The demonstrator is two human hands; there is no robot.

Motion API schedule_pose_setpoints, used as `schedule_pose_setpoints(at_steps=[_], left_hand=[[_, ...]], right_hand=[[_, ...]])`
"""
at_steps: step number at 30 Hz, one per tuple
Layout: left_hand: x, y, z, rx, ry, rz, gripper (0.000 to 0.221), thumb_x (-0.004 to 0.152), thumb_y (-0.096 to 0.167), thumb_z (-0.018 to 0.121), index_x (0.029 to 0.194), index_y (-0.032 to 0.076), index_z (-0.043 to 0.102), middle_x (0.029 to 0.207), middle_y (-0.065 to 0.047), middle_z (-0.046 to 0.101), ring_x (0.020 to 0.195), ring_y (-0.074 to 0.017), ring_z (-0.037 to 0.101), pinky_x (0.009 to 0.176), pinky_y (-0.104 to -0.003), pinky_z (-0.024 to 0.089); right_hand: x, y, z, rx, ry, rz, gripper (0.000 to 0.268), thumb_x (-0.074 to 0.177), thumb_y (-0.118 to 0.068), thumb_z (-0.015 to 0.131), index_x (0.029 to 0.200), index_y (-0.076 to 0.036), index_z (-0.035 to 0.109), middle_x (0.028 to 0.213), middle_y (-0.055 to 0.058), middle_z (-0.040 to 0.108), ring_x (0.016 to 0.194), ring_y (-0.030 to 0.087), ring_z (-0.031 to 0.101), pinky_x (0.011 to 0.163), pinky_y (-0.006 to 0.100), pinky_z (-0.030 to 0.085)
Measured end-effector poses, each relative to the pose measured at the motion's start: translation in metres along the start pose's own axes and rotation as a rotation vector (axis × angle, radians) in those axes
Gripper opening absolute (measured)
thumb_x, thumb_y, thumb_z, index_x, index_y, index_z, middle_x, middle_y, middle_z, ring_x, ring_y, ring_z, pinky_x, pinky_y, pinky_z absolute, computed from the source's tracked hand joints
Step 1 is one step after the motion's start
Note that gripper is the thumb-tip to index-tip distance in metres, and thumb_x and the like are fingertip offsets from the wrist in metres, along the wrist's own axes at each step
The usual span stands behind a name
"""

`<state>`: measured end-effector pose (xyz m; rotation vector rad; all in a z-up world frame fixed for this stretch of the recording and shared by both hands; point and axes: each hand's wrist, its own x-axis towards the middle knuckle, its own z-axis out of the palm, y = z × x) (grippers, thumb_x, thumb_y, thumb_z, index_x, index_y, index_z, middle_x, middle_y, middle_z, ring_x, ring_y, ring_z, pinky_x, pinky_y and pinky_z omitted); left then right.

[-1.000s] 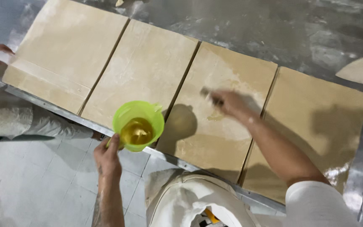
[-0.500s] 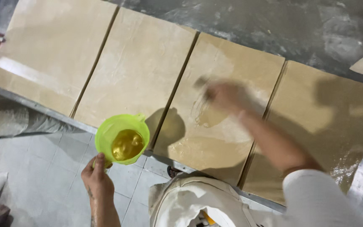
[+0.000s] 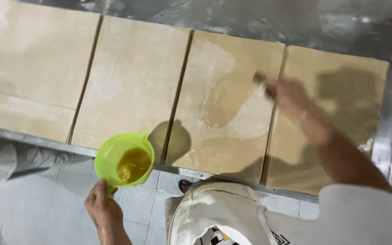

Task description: The person applies a liquid wash to sheets of dough using a brush. They hold a small green container of liquid in one hand while using the other hand to paint the surface of multiple rectangular dough sections on a metal table.

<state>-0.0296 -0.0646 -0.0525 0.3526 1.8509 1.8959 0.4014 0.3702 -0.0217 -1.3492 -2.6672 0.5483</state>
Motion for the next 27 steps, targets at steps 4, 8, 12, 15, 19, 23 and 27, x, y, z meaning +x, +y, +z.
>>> schedule_pose_setpoints(at_steps=[4,8,12,15,19,23,27], left_hand=[[0.004,-0.001,-0.011,0.048,0.045,-0.049,0.035,0.108,0.023,0.063,0.097,-0.011,0.066,0.091,-0.011,0.066,0.081,-0.017,0.057,0.079,-0.032,0.046],[0.015,0.002,-0.009,0.126,0.015,-0.027,0.034,0.106,0.023,0.064,0.1,-0.01,0.068,0.089,-0.011,0.066,0.079,-0.0165,0.056,0.079,-0.032,0.046],[0.035,0.005,0.0,0.149,-0.037,-0.008,0.034,0.105,0.023,0.066,0.103,-0.01,0.069,0.088,-0.012,0.066,0.079,-0.0169,0.057,0.079,-0.032,0.045],[0.042,0.006,0.005,0.082,-0.076,-0.007,0.032,0.105,0.023,0.065,0.106,-0.008,0.068,0.094,-0.01,0.068,0.082,-0.0158,0.058,0.081,-0.031,0.045],[0.052,0.006,0.008,-0.005,-0.105,0.029,0.033,0.106,0.024,0.066,0.101,-0.008,0.066,0.094,-0.011,0.068,0.082,-0.0167,0.06,0.079,-0.034,0.047],[0.048,0.003,0.014,-0.048,-0.09,-0.003,0.033,0.106,0.025,0.066,0.101,-0.007,0.066,0.096,-0.011,0.069,0.083,-0.0171,0.06,0.078,-0.034,0.045],[0.033,0.01,0.008,0.068,-0.072,0.031,0.033,0.108,0.025,0.065,0.103,-0.008,0.067,0.094,-0.011,0.068,0.082,-0.0162,0.059,0.078,-0.031,0.046]], right_hand=[[-0.113,-0.056,0.065,0.134,-0.075,-0.025,0.021,0.085,-0.022,0.06,0.103,-0.016,0.071,0.099,0.012,0.073,0.074,0.023,0.068,0.07,0.039,0.054],[-0.11,-0.08,0.091,0.209,-0.188,-0.006,0.016,0.087,-0.027,0.071,0.101,-0.019,0.076,0.093,0.006,0.075,0.083,0.019,0.067,0.075,0.034,0.053],[-0.018,-0.04,0.045,0.044,-0.246,0.353,0.036,0.102,-0.047,0.066,0.112,-0.015,0.077,0.099,0.011,0.079,0.088,0.024,0.072,0.079,0.037,0.055],[0.018,-0.013,0.006,-0.034,0.091,0.373,0.036,0.102,-0.047,0.06,0.131,-0.027,0.068,0.104,0.01,0.075,0.091,0.032,0.07,0.074,0.045,0.054],[0.013,-0.062,0.009,0.083,0.026,0.255,0.03,0.097,-0.036,0.055,0.124,-0.028,0.065,0.103,-0.001,0.078,0.088,0.023,0.073,0.075,0.046,0.056],[-0.025,-0.169,0.026,-0.011,-0.284,0.15,0.028,0.101,-0.044,0.056,0.126,-0.036,0.067,0.092,0.005,0.075,0.079,0.022,0.071,0.076,0.044,0.055],[-0.037,-0.215,0.023,0.089,-0.401,0.056,0.035,0.097,-0.04,0.054,0.129,-0.04,0.067,0.085,0.006,0.073,0.07,0.024,0.068,0.067,0.046,0.054]])
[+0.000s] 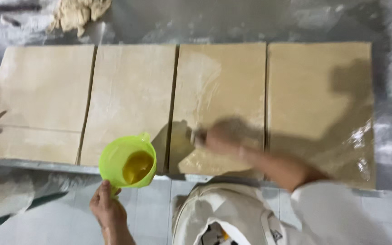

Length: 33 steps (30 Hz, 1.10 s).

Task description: The person applies a liquid wash to sheets of dough using a brush. They hold a small green container of liquid in one hand while using the other hand to paint the surface of multiple rectangular dough sections on a metal table.

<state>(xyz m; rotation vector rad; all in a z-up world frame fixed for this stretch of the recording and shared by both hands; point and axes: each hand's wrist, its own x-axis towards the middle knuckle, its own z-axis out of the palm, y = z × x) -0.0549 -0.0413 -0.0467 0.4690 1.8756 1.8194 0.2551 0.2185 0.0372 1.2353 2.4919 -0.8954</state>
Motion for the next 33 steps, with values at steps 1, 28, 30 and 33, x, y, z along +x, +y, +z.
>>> schedule_pose_setpoints(at_steps=[1,28,30,33], left_hand=[[0.0,0.002,0.0,0.016,0.016,-0.009,0.033,0.106,0.025,0.064,0.103,-0.007,0.067,0.094,-0.011,0.068,0.082,-0.0156,0.06,0.077,-0.031,0.047],[-0.005,0.057,0.108,0.382,-0.23,-0.078,0.029,0.09,0.024,0.075,0.078,-0.002,0.068,0.067,-0.001,0.059,0.061,-0.0087,0.046,0.051,-0.028,0.038],[-0.002,0.069,0.117,0.366,-0.321,-0.031,0.026,0.09,0.023,0.074,0.08,0.0,0.069,0.067,0.0,0.06,0.061,-0.0069,0.048,0.052,-0.027,0.039],[0.0,0.078,0.129,0.31,-0.408,0.018,0.024,0.091,0.023,0.074,0.082,0.001,0.07,0.067,0.002,0.062,0.061,-0.0043,0.05,0.051,-0.025,0.041]], right_hand=[[0.014,0.011,-0.016,0.0,0.083,0.009,0.035,0.096,-0.042,0.052,0.127,-0.038,0.068,0.088,0.007,0.073,0.071,0.026,0.069,0.066,0.047,0.054],[0.056,-0.01,-0.081,0.678,-0.14,-0.997,0.023,0.089,-0.017,0.077,0.109,-0.006,0.074,0.118,0.012,0.077,0.116,0.024,0.071,0.102,0.037,0.056],[0.052,-0.038,-0.062,0.322,0.019,-1.131,0.019,0.093,-0.024,0.073,0.107,-0.012,0.075,0.115,0.011,0.076,0.11,0.024,0.073,0.096,0.037,0.057],[0.051,-0.061,-0.038,-0.104,-0.049,-0.966,0.034,0.078,-0.012,0.069,0.112,-0.012,0.074,0.111,0.009,0.076,0.105,0.031,0.07,0.089,0.044,0.054]])
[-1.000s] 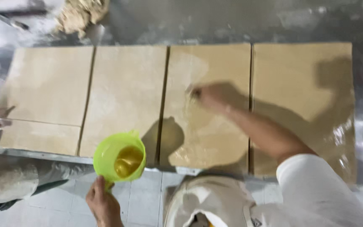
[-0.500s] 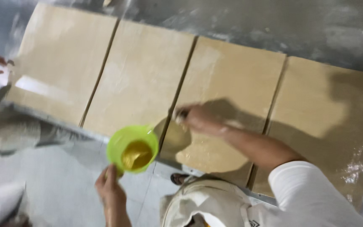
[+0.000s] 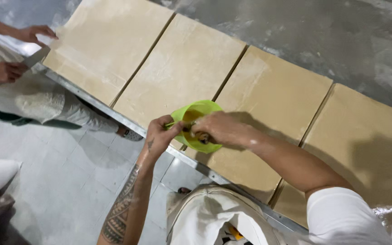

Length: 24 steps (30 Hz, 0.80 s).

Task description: The person applies a liquid wash to sheets of dough using a brush. They hold a small green container of liquid in one hand while using the other hand to paint the surface of multiple rectangular dough sections on a metal table.

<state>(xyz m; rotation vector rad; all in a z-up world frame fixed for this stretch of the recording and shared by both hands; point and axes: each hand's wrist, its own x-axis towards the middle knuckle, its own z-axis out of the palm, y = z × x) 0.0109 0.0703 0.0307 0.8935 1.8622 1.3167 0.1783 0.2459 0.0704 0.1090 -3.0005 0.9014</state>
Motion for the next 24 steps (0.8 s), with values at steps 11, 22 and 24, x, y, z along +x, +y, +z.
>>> schedule_pose_setpoints(at_steps=[11,22,24], left_hand=[[-0.009,-0.02,-0.022,-0.069,0.199,-0.148,0.042,0.092,0.039,0.07,0.085,-0.002,0.075,0.065,-0.002,0.061,0.057,-0.0095,0.045,0.05,-0.03,0.034],[-0.105,-0.065,-0.087,-0.029,0.57,-0.256,0.041,0.093,0.036,0.07,0.091,-0.005,0.072,0.077,-0.006,0.067,0.071,-0.0124,0.054,0.065,-0.028,0.042],[-0.117,-0.066,-0.091,0.015,0.625,-0.318,0.043,0.096,0.036,0.069,0.092,-0.006,0.073,0.078,-0.007,0.064,0.072,-0.0142,0.05,0.066,-0.03,0.038]], right_hand=[[-0.085,0.059,-0.066,0.803,0.631,0.121,0.023,0.092,-0.018,0.077,0.113,-0.01,0.073,0.119,0.005,0.072,0.111,0.014,0.067,0.099,0.032,0.054],[-0.034,0.188,-0.018,0.172,0.266,1.102,0.034,0.095,-0.044,0.072,0.121,-0.022,0.072,0.104,0.003,0.075,0.094,0.019,0.07,0.083,0.038,0.054],[-0.025,0.207,-0.035,0.024,0.316,1.112,0.034,0.1,-0.047,0.06,0.122,-0.023,0.071,0.106,0.007,0.074,0.09,0.022,0.072,0.078,0.041,0.056]])
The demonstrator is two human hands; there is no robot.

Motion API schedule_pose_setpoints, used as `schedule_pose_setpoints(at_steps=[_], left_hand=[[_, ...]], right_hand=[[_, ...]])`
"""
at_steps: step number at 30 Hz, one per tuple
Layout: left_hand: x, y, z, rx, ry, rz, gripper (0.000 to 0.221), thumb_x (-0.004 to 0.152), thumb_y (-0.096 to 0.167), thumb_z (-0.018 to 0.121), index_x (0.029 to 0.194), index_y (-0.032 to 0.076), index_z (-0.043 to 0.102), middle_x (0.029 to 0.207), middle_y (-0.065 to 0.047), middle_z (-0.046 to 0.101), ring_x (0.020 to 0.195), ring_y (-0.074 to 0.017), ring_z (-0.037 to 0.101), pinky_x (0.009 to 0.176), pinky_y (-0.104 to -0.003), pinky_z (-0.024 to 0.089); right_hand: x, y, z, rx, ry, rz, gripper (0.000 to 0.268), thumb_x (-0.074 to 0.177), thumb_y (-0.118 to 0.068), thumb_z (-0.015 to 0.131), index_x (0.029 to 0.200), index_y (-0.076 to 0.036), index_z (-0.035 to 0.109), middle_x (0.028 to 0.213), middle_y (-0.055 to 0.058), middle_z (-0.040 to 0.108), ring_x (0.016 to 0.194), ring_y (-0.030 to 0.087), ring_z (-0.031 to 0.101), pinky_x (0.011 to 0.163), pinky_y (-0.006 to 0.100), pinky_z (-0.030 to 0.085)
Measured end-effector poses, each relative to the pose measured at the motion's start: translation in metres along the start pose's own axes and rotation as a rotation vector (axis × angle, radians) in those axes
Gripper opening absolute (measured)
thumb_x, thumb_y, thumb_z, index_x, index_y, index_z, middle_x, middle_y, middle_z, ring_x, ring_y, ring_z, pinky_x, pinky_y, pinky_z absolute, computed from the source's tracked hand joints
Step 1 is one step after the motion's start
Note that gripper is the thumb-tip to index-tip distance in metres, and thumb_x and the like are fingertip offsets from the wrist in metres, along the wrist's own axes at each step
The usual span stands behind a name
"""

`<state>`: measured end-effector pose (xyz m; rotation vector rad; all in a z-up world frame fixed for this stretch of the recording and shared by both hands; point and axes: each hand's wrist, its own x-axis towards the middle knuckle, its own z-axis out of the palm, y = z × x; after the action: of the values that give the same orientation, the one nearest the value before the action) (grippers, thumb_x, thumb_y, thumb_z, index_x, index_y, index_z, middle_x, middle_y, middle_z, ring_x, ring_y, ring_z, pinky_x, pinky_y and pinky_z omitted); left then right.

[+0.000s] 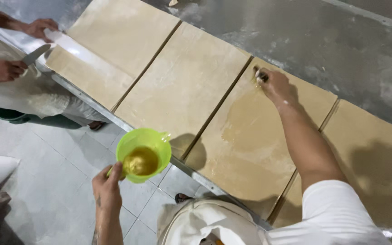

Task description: The person applies a liquid wash to sheets of dough using a brush. They hold a small green container of liquid in one hand while using the other hand to paint the surface of multiple rectangular dough sections on a metal table.

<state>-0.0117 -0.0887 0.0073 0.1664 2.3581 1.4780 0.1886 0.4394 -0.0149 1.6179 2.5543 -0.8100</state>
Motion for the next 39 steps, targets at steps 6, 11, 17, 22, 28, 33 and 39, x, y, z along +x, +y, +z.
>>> schedule_pose_setpoints(at_steps=[6,11,17,22,28,33,39], left_hand=[[-0.021,-0.03,-0.012,0.067,0.096,-0.079,0.043,0.099,0.033,0.067,0.094,-0.009,0.073,0.078,-0.01,0.065,0.073,-0.0156,0.049,0.069,-0.031,0.039],[-0.023,-0.057,-0.008,-0.161,0.125,-0.148,0.044,0.107,0.027,0.071,0.104,-0.017,0.072,0.084,-0.012,0.061,0.077,-0.0172,0.042,0.072,-0.034,0.032],[-0.032,-0.049,-0.007,-0.038,0.129,-0.112,0.041,0.102,0.028,0.064,0.109,-0.013,0.071,0.088,-0.014,0.07,0.081,-0.0168,0.061,0.079,-0.029,0.046],[-0.04,-0.057,-0.014,-0.193,0.167,-0.099,0.039,0.097,0.024,0.063,0.11,-0.013,0.067,0.091,-0.012,0.072,0.082,-0.0176,0.067,0.079,-0.031,0.054],[-0.043,-0.069,-0.019,0.02,0.104,-0.041,0.045,0.111,0.022,0.065,0.099,-0.021,0.069,0.083,-0.023,0.068,0.084,-0.0237,0.057,0.082,-0.039,0.044],[-0.034,-0.059,-0.012,-0.214,0.173,-0.059,0.038,0.098,0.022,0.064,0.11,-0.014,0.068,0.09,-0.012,0.072,0.084,-0.0207,0.066,0.081,-0.037,0.052],[-0.031,-0.059,-0.015,-0.221,0.067,-0.048,0.041,0.103,0.024,0.064,0.108,-0.017,0.069,0.091,-0.014,0.068,0.085,-0.0203,0.061,0.081,-0.037,0.049]], right_hand=[[-0.045,-0.017,0.038,-0.068,-0.031,-0.332,0.033,0.095,-0.032,0.051,0.122,-0.029,0.07,0.102,0.005,0.073,0.075,0.021,0.072,0.066,0.043,0.058],[-0.157,-0.058,0.085,-0.023,-0.324,-0.592,0.032,0.098,-0.04,0.05,0.121,-0.032,0.071,0.091,0.006,0.075,0.067,0.023,0.07,0.062,0.044,0.056],[-0.051,-0.037,0.004,-0.11,-0.268,-0.166,0.041,0.09,-0.054,0.056,0.114,-0.025,0.072,0.099,0.008,0.077,0.083,0.026,0.073,0.073,0.042,0.057],[0.06,0.015,-0.026,-0.096,0.122,-0.021,0.05,0.098,-0.056,0.063,0.105,-0.009,0.077,0.104,0.022,0.076,0.097,0.036,0.071,0.082,0.045,0.056],[0.054,0.001,-0.003,0.001,0.137,-0.375,0.028,0.094,-0.032,0.06,0.11,-0.012,0.073,0.105,0.017,0.07,0.091,0.033,0.07,0.078,0.049,0.054],[-0.106,-0.041,0.05,-0.028,-0.247,-0.557,0.029,0.096,-0.032,0.056,0.115,-0.016,0.072,0.106,0.015,0.072,0.093,0.032,0.071,0.08,0.048,0.054],[-0.082,-0.031,0.048,0.039,-0.34,-0.429,0.032,0.099,-0.033,0.051,0.121,-0.021,0.071,0.107,0.012,0.075,0.096,0.029,0.073,0.083,0.047,0.054]])
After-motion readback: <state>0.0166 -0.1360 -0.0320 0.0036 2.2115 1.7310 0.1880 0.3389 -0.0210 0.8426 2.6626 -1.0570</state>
